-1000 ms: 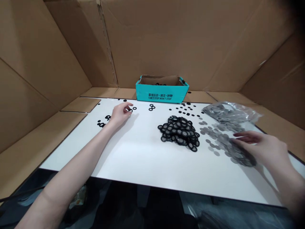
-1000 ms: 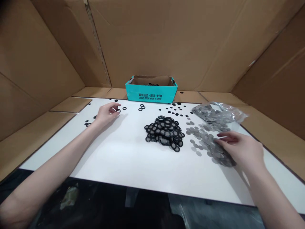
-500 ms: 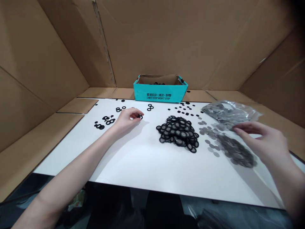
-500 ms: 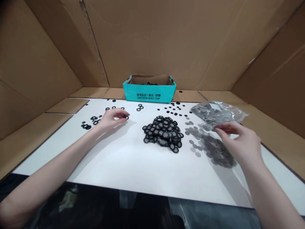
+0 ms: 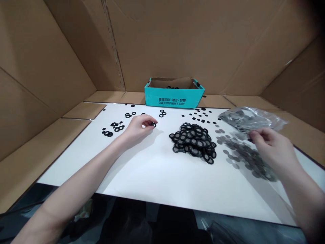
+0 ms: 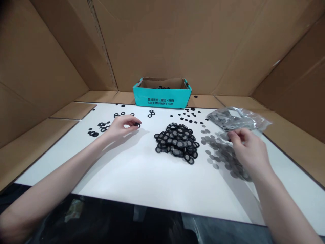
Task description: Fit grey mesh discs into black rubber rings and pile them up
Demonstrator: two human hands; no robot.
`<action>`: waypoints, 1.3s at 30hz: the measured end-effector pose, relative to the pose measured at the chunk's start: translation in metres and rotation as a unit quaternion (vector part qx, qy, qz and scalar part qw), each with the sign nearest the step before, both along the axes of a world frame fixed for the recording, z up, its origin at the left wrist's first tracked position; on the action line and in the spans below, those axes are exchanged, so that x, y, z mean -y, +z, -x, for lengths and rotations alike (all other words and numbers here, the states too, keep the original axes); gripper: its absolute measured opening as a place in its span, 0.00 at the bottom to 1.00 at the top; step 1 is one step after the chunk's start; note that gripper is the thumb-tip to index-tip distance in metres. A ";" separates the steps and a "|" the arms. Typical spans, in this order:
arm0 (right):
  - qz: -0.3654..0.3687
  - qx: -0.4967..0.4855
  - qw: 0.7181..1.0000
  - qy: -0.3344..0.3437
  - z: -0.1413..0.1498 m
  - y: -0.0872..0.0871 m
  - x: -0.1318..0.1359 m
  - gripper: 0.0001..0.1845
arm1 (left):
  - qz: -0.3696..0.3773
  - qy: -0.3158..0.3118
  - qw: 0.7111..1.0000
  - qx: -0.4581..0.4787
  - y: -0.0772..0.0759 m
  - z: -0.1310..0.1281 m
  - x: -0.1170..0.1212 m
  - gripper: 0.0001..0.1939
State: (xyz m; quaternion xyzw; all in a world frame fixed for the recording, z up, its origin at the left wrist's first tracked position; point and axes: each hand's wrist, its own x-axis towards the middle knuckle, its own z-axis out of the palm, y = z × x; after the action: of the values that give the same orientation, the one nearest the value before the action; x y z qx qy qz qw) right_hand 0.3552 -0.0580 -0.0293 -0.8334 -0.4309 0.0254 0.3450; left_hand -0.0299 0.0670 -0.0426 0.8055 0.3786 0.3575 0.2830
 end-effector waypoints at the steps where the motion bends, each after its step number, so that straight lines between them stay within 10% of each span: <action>1: 0.003 -0.002 1.000 0.001 0.000 -0.001 0.000 0.06 | 0.001 -0.001 1.000 0.000 0.000 0.000 0.000 0.11; 18: -0.156 -0.046 0.987 0.018 0.009 -0.004 0.004 0.14 | 0.036 -0.023 0.998 0.037 0.001 -0.005 0.004 0.10; 26: -0.162 -0.151 0.948 0.229 0.092 0.015 -0.011 0.15 | 0.122 -0.099 0.977 0.142 0.020 -0.019 0.029 0.16; 31: -0.165 -0.224 0.875 0.395 0.149 0.019 -0.017 0.06 | 0.159 -0.165 0.954 0.195 0.022 -0.025 0.039 0.19; 39: -0.221 -0.120 0.880 0.403 0.163 0.013 -0.010 0.04 | 0.169 -0.193 0.942 0.216 0.024 -0.026 0.047 0.16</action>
State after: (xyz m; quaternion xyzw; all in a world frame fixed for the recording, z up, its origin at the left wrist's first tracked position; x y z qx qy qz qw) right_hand 0.1918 -0.0476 -0.0163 -0.4805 -0.6790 0.1662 0.5297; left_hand -0.0040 0.0200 -0.0191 0.7067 0.2009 0.3921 0.5537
